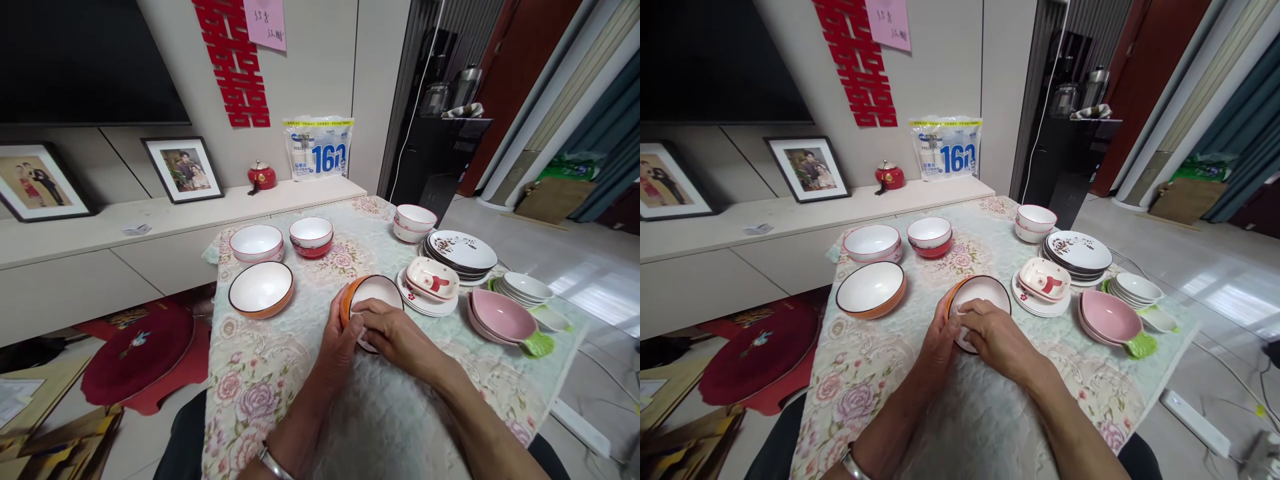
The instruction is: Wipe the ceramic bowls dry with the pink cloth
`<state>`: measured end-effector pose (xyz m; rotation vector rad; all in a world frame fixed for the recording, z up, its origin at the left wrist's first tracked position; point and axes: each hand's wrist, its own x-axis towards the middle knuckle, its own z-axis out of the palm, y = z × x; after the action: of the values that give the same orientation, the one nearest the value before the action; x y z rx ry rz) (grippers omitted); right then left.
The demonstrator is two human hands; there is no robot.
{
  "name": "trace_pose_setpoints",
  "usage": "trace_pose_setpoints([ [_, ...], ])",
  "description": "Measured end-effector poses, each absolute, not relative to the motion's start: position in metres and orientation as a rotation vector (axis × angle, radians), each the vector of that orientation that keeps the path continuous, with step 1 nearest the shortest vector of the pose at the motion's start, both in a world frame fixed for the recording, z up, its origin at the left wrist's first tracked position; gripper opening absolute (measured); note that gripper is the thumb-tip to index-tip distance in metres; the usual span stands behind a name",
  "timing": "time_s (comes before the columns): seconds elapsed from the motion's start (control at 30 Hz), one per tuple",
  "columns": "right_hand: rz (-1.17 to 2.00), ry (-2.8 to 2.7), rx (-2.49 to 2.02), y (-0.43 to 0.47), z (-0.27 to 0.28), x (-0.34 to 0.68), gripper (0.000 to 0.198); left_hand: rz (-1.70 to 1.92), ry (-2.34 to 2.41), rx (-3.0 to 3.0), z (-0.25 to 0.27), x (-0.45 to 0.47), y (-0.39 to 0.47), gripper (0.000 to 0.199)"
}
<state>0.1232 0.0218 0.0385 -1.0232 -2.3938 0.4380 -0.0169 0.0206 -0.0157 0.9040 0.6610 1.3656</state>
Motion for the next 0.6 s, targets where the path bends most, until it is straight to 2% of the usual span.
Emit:
trace_pose_setpoints([
  [0.17, -0.036, -2.439, -1.342, 0.023, 0.035, 0.126, 0.018, 1.371, 0.677, 0.891, -0.009, -0.017, 0.018, 0.067],
  [0.27, -0.168, -2.360, -1.404, 0.026, 0.026, 0.122, 0.020, 1.406, 0.701, 0.915, -0.006, -0.018, 0.017, 0.072],
  [0.37, -0.030, -2.331, -1.424, 0.025, 0.022, 0.116, 0.020, 1.458, 0.737, 0.928, -0.008, -0.019, 0.017, 0.077],
  [0.6, 0.695, -2.291, -1.029, 0.014, 0.044, 0.110, 0.022, 1.506, 0.853, 0.940, -0.006, -0.023, 0.018, 0.074],
])
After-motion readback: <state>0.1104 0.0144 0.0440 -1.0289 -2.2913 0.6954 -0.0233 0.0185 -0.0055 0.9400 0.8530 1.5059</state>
